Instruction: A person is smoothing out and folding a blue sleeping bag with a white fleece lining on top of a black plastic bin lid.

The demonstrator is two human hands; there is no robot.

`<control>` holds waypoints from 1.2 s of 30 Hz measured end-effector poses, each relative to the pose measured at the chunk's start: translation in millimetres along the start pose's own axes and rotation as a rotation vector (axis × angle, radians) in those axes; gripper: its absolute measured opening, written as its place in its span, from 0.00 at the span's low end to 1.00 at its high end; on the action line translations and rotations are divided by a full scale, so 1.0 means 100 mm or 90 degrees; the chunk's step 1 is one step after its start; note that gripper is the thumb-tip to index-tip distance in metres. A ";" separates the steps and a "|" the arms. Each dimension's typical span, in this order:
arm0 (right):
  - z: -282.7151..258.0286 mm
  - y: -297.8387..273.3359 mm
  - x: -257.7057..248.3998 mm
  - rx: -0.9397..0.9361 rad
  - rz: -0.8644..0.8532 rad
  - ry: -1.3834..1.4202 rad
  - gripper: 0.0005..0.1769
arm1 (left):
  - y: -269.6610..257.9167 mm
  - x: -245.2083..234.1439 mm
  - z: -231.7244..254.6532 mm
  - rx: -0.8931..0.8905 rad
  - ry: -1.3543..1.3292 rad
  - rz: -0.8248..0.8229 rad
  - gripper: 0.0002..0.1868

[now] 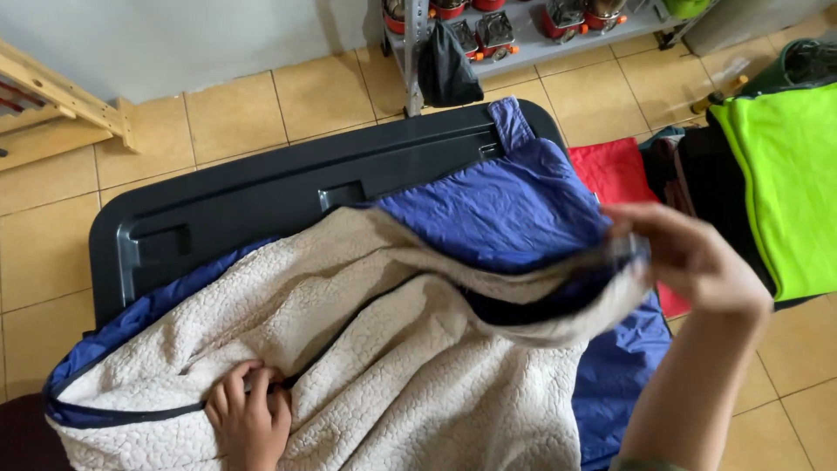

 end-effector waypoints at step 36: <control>1.36 -0.51 1.28 -0.152 0.290 -0.707 0.28 | -0.03 -1.13 -1.00 -0.001 0.104 0.139 0.07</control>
Point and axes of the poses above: each hand's wrist, its own y-axis towards the middle knuckle, its own x-axis out of the palm, z = x × y, the point moved 3 cm from there along y, towards the middle knuckle, and after that the axes turned 14 degrees about -y, right-handed, at the moved point
